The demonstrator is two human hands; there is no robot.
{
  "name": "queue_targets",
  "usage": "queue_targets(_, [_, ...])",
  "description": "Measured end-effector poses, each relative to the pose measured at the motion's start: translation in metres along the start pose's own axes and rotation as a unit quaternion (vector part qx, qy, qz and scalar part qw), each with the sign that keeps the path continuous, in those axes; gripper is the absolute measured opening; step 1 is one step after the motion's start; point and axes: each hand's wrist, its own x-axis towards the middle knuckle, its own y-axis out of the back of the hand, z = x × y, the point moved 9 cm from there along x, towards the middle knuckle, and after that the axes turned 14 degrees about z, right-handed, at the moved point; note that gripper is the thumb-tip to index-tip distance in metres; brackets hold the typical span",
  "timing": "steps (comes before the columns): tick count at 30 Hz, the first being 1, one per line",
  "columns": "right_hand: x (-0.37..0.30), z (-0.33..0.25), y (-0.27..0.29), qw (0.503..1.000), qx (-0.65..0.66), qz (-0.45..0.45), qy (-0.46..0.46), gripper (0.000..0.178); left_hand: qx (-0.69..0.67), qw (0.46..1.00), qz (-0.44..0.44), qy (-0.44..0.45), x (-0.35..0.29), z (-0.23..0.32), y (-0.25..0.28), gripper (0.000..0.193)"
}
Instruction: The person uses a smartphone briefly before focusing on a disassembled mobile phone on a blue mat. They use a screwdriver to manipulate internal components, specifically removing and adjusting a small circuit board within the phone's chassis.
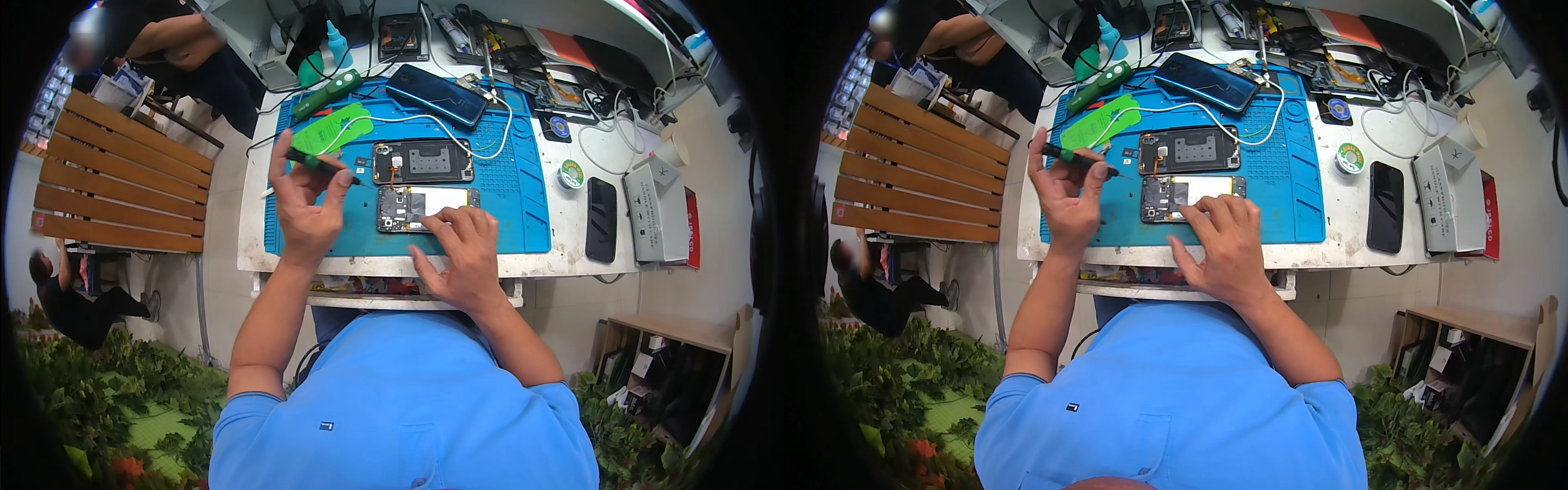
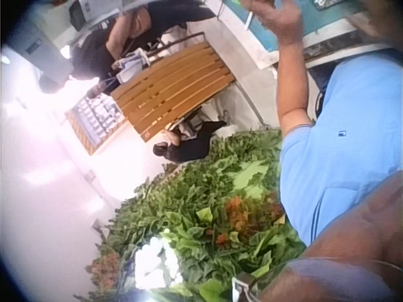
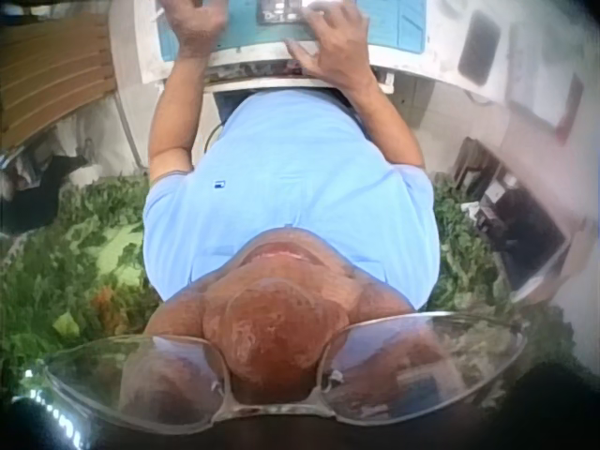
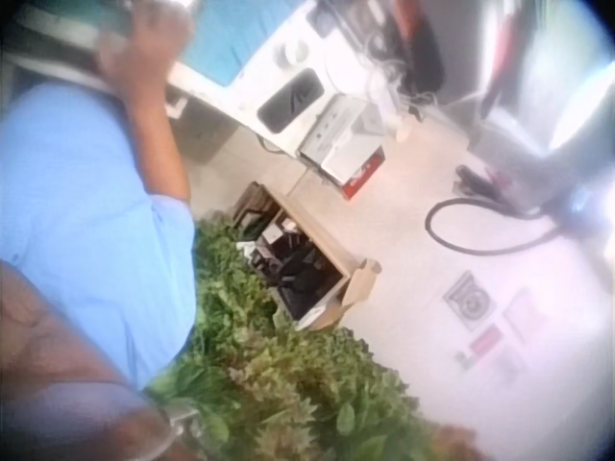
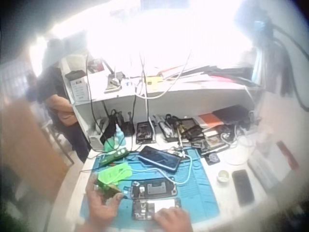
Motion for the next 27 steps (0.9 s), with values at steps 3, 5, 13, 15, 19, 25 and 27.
queue_targets(3, [0.003,-0.006,-0.003,0.999,-0.030,-0.029,0.013,0.060,-0.004,0.987,-0.097,-0.131,0.003,0.014,-0.036,0.093])
queue_targets(5, [0.005,-0.009,-0.003,0.998,-0.044,-0.034,0.019,0.067,0.000,0.979,-0.111,-0.172,0.006,0.011,-0.051,0.090])
queue_targets(13, [0.001,-0.001,-0.009,0.998,-0.051,-0.046,-0.004,0.072,0.018,0.969,-0.130,-0.207,0.000,0.007,-0.062,0.084])
queue_targets(15, [0.001,-0.001,-0.009,0.997,-0.050,-0.050,-0.006,0.070,0.023,0.970,-0.130,-0.206,0.000,0.007,-0.062,0.083])
queue_targets(19, [0.000,0.000,-0.009,0.997,-0.047,-0.054,-0.008,0.069,0.025,0.971,-0.129,-0.201,0.000,0.004,-0.061,0.083])
queue_targets(25, [0.000,0.001,-0.010,0.997,-0.046,-0.055,-0.007,0.069,0.020,0.973,-0.132,-0.189,0.000,0.002,-0.062,0.082])
queue_targets(27, [0.000,0.001,-0.010,0.997,-0.045,-0.055,-0.008,0.069,0.021,0.974,-0.131,-0.186,0.000,0.000,-0.061,0.082])
